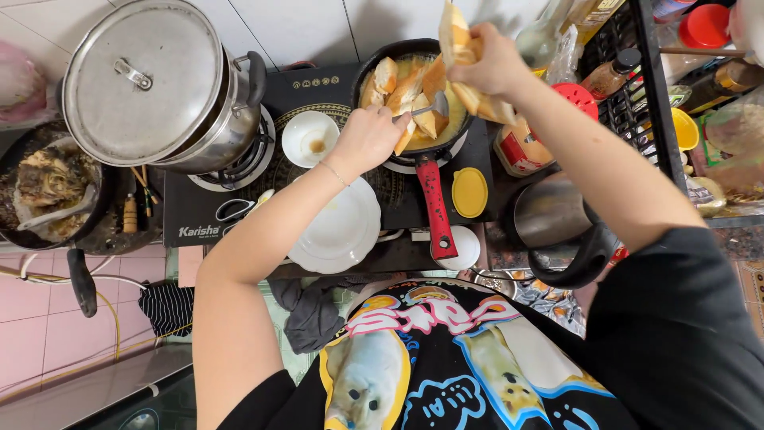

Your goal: Frying sliced bread in a pan with egg mixture.

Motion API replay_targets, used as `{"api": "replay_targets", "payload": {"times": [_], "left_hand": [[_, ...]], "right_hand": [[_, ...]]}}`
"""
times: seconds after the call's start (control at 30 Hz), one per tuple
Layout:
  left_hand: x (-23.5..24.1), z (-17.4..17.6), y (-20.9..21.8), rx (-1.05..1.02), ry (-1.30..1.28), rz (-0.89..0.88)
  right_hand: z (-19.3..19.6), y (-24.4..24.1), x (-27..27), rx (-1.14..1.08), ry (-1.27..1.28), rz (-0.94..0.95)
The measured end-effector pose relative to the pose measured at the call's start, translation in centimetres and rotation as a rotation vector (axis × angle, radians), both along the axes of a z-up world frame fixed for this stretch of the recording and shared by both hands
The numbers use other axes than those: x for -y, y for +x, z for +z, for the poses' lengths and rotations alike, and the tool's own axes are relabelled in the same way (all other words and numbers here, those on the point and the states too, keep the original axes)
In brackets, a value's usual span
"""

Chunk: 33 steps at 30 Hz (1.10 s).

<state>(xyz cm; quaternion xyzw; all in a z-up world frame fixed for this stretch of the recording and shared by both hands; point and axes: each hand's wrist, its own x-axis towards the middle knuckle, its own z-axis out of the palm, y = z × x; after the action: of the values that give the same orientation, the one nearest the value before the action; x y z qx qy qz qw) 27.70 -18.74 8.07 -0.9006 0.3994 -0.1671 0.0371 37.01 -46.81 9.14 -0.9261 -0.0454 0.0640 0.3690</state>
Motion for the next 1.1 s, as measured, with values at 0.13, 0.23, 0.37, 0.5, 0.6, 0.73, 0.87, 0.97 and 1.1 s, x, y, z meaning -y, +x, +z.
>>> {"api": "replay_targets", "payload": {"times": [0.13, 0.23, 0.37, 0.5, 0.6, 0.73, 0.87, 0.97, 1.1], "left_hand": [[0.4, 0.3, -0.5, -0.009, -0.008, 0.031], [0.4, 1.6, -1.6, -0.019, -0.026, 0.050], [0.3, 3.7, -3.3, -0.005, -0.038, 0.050], [-0.3, 5.5, -4.3, -0.014, -0.098, 0.090], [-1.5, 8.1, -5.1, -0.068, -0.118, 0.138], [-2.3, 12.2, -5.9, -0.200, -0.158, 0.224], [0.0, 7.7, -3.3, -0.140, -0.171, 0.150], [1.9, 3.7, -2.0, -0.140, -0.079, 0.111], [2.9, 0.6, -2.0, -0.056, 0.034, -0.007]], "right_hand": [[-2.7, 1.5, -3.2, 0.008, 0.019, -0.105], [-3.4, 0.8, -4.1, -0.060, -0.242, -0.149], [-5.4, 1.1, -2.3, 0.273, -0.398, -0.113], [-5.7, 0.2, 1.8, 0.313, -0.172, -0.171], [-3.2, -4.4, 4.7, 0.348, -0.081, -0.120], [8.2, -17.3, 4.5, 0.061, 0.011, 0.092], [9.5, -29.4, 4.7, -0.128, 0.093, 0.049], [5.1, -34.0, 3.7, -0.218, 0.497, 0.052], [-4.1, -33.6, 0.7, -0.522, 0.716, -0.133]]}}
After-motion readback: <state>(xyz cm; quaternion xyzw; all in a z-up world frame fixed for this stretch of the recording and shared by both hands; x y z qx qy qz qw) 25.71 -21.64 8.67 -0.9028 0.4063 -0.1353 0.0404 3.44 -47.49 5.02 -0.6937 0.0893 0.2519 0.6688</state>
